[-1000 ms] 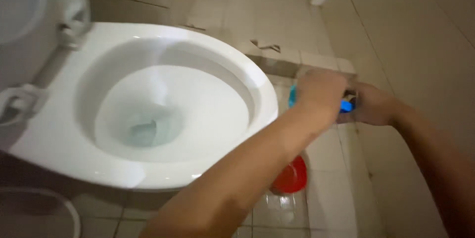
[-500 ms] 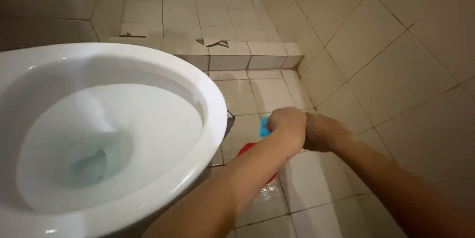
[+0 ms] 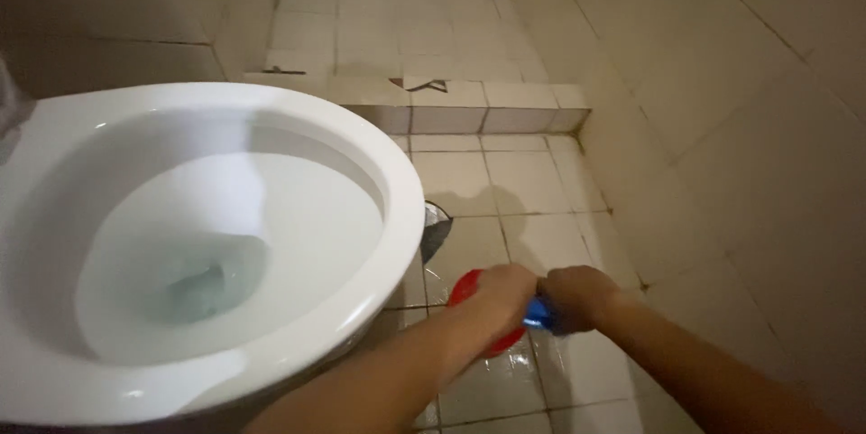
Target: Clean the toilet using a brush and a sponge.
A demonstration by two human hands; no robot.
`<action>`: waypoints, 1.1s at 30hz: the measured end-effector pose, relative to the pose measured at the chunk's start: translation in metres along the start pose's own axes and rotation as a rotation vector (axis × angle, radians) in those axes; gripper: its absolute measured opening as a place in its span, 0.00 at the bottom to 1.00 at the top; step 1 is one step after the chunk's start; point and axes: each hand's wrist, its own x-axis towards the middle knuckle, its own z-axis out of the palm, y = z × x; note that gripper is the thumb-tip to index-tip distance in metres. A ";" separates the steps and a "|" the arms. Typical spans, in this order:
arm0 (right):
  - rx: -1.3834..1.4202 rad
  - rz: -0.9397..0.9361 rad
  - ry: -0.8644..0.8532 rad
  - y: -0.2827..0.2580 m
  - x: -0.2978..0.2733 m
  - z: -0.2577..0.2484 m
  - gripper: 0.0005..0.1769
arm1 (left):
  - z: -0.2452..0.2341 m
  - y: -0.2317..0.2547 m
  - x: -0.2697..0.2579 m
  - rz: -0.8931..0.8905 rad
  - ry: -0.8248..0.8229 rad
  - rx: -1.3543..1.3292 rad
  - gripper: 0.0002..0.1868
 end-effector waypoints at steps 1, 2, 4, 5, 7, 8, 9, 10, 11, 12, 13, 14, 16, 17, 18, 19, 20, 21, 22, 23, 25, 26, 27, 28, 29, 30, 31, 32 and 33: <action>-0.003 -0.015 0.004 -0.005 0.000 -0.003 0.24 | -0.004 -0.002 -0.012 -0.016 0.002 0.004 0.09; -0.029 0.002 -0.012 -0.011 0.000 -0.007 0.24 | -0.007 -0.004 -0.023 0.023 0.000 -0.011 0.09; -0.056 0.006 -0.024 -0.018 0.006 -0.009 0.25 | -0.013 -0.009 -0.040 0.049 -0.002 -0.020 0.09; -0.062 -0.020 -0.067 -0.020 0.012 -0.008 0.26 | -0.014 -0.012 -0.046 0.036 -0.037 -0.057 0.08; -0.072 -0.059 -0.105 -0.020 0.029 0.001 0.27 | -0.007 -0.020 -0.049 0.010 -0.068 -0.091 0.08; -0.089 -0.090 -0.087 -0.020 0.041 0.009 0.25 | 0.000 -0.026 -0.047 -0.006 -0.057 -0.032 0.08; -0.101 -0.116 -0.070 -0.019 0.051 0.017 0.23 | 0.007 -0.031 -0.047 -0.018 -0.049 0.026 0.08; -0.100 -0.126 -0.068 -0.020 0.057 0.020 0.23 | 0.009 -0.033 -0.047 -0.027 -0.052 0.029 0.08; -0.176 -0.141 -0.096 -0.020 0.064 0.022 0.27 | 0.009 -0.036 -0.046 -0.062 -0.100 0.007 0.09; -0.253 -0.155 -0.123 -0.020 0.071 0.023 0.31 | 0.009 -0.039 -0.045 -0.097 -0.147 -0.015 0.09; -0.254 -0.162 -0.114 -0.018 0.076 0.022 0.31 | 0.011 -0.042 -0.044 -0.105 -0.144 -0.008 0.09; -0.251 -0.214 -0.122 -0.017 0.082 0.021 0.32 | 0.013 -0.045 -0.044 -0.087 -0.088 -0.031 0.08; -0.250 -0.282 -0.135 -0.018 0.091 0.024 0.33 | 0.015 -0.048 -0.049 -0.084 -0.037 -0.057 0.07; -0.256 -0.263 -0.139 -0.018 0.096 0.026 0.32 | 0.012 -0.048 -0.050 -0.102 -0.067 -0.039 0.08; -0.261 -0.244 -0.143 -0.018 0.101 0.028 0.31 | 0.010 -0.049 -0.051 -0.119 -0.097 -0.020 0.09; -0.257 -0.248 -0.140 -0.017 0.111 0.035 0.31 | 0.008 -0.048 -0.052 -0.121 -0.101 -0.015 0.09; -0.259 -0.235 -0.142 -0.016 0.120 0.041 0.31 | 0.006 -0.046 -0.054 -0.168 -0.109 -0.043 0.09; -0.261 -0.220 -0.142 -0.016 0.129 0.046 0.30 | 0.003 -0.045 -0.055 -0.214 -0.116 -0.068 0.09; -0.256 -0.222 -0.138 -0.015 0.138 0.056 0.30 | 0.012 -0.048 -0.053 -0.215 -0.119 -0.062 0.09; -0.282 -0.221 -0.104 -0.014 0.149 0.064 0.31 | 0.019 -0.053 -0.050 -0.193 -0.112 -0.086 0.10; -0.306 -0.223 -0.063 -0.015 0.152 0.067 0.35 | 0.024 -0.057 -0.048 -0.175 -0.105 -0.104 0.11; -0.293 -0.242 -0.058 -0.015 0.144 0.062 0.32 | 0.022 -0.056 -0.050 -0.163 -0.101 -0.118 0.11; -0.283 -0.261 -0.054 -0.016 0.136 0.056 0.29 | 0.019 -0.055 -0.051 -0.150 -0.094 -0.133 0.12; -0.284 -0.264 -0.048 -0.018 0.127 0.048 0.29 | 0.005 -0.047 -0.055 -0.154 -0.092 -0.129 0.12; -0.279 -0.276 -0.043 -0.019 0.119 0.041 0.27 | -0.007 -0.039 -0.058 -0.183 -0.143 -0.129 0.15; -0.274 -0.289 -0.038 -0.021 0.109 0.033 0.25 | -0.020 -0.030 -0.062 -0.213 -0.195 -0.130 0.19; -0.279 -0.291 -0.031 -0.023 0.104 0.024 0.25 | -0.015 -0.033 -0.059 -0.217 -0.187 -0.127 0.19; -0.292 -0.285 -0.071 -0.026 0.099 0.015 0.25 | -0.010 -0.037 -0.057 -0.176 -0.168 -0.137 0.18; -0.310 -0.279 -0.109 -0.029 0.094 0.005 0.25 | -0.006 -0.041 -0.053 -0.137 -0.144 -0.149 0.17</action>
